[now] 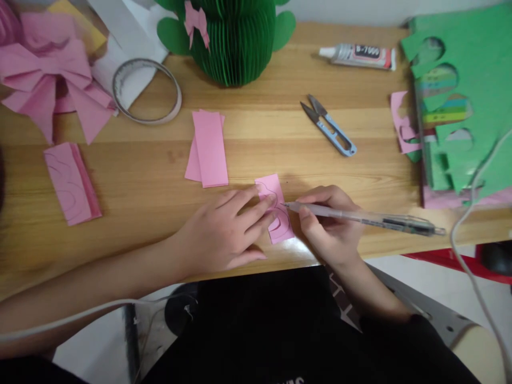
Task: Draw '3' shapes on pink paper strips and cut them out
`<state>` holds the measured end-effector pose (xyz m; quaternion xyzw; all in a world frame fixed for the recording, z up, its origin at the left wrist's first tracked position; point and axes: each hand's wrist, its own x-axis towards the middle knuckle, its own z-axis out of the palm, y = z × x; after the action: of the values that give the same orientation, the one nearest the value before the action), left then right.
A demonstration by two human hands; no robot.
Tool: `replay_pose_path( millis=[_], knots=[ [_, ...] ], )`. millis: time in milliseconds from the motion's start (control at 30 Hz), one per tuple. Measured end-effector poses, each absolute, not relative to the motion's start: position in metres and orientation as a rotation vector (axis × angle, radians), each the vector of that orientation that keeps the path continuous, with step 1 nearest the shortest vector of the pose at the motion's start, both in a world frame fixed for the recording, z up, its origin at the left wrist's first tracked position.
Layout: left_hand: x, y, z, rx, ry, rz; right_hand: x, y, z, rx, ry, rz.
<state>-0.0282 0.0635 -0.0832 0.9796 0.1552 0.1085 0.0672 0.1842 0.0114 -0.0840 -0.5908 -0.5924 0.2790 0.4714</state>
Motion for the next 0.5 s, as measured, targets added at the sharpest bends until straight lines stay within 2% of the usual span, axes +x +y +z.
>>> replay_pose_path(
  millis=[500],
  knots=[
    [-0.028,0.064,-0.086,2.909,0.47,0.417,0.183,0.036,-0.06,-1.555,-1.471,0.761]
  ],
)
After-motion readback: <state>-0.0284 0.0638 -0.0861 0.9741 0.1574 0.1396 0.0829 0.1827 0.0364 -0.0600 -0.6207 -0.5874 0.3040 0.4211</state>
